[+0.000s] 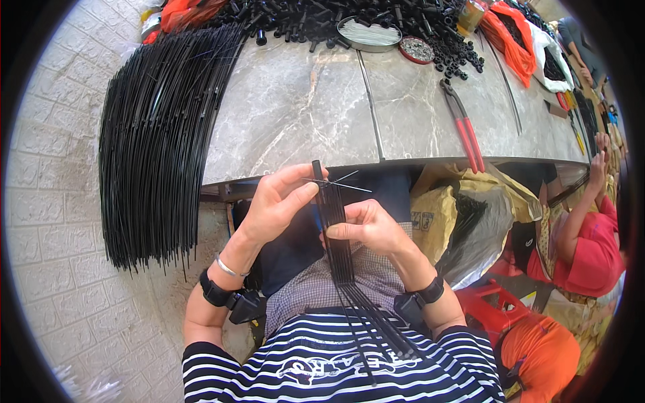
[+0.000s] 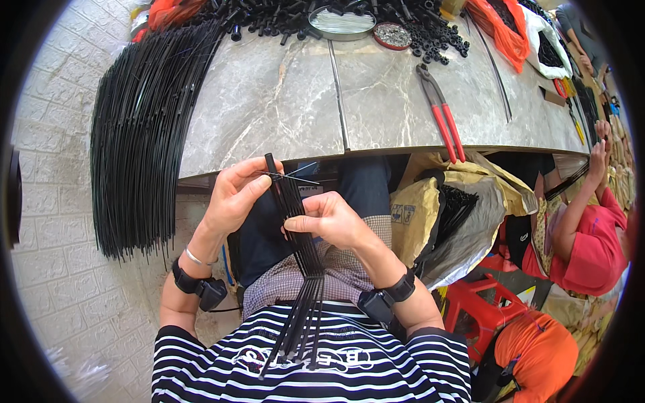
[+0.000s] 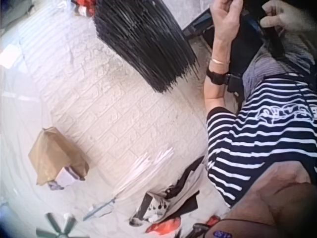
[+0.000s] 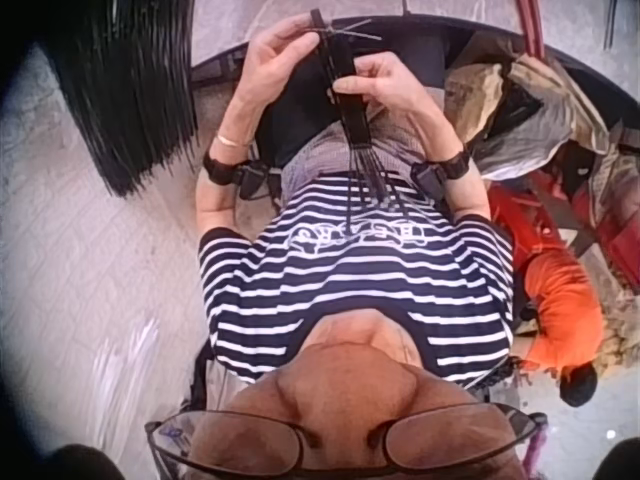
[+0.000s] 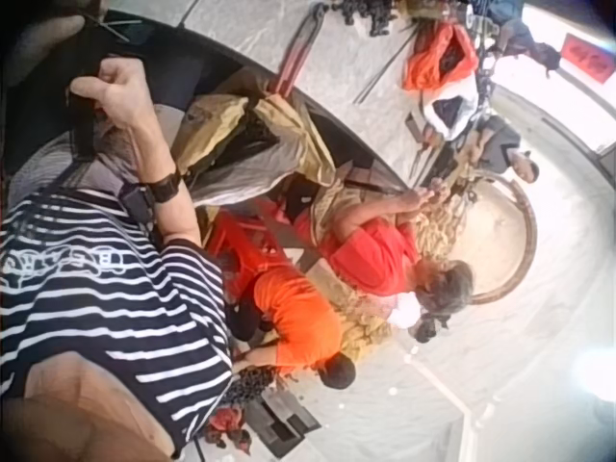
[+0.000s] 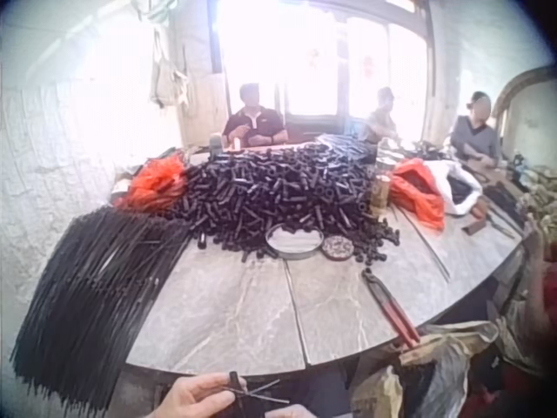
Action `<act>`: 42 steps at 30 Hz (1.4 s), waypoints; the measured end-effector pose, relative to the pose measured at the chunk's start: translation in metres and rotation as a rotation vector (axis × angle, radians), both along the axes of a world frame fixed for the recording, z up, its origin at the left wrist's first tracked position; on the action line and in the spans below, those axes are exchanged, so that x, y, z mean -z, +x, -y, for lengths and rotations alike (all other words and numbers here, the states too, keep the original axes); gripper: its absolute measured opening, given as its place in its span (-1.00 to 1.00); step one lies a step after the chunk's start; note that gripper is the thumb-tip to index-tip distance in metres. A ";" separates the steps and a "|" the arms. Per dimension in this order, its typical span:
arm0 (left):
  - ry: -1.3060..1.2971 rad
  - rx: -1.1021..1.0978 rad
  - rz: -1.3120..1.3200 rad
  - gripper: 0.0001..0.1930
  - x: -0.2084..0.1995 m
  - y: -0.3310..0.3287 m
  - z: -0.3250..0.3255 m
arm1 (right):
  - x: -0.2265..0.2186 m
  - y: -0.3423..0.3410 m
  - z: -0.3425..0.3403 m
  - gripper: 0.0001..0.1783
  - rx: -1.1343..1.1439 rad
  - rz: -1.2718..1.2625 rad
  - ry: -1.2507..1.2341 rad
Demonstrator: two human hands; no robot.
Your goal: Assembling umbrella frames by attaching rods and components to a central hub.
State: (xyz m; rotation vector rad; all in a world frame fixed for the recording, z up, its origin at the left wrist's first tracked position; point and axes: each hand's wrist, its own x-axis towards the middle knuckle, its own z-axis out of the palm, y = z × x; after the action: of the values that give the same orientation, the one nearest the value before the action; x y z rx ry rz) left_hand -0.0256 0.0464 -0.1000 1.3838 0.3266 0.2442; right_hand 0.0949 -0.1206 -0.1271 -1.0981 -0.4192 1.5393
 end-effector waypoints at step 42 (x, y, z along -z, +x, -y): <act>-0.061 0.086 0.144 -0.74 -0.002 0.001 -0.004 | -0.007 -0.002 0.007 -0.90 0.205 0.225 0.220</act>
State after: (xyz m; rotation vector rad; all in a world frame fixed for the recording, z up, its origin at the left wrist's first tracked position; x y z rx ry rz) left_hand -0.0248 0.0506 -0.0981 1.3087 0.1533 0.2589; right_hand 0.0930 -0.1275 -0.1201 -1.1076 -0.5954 1.1649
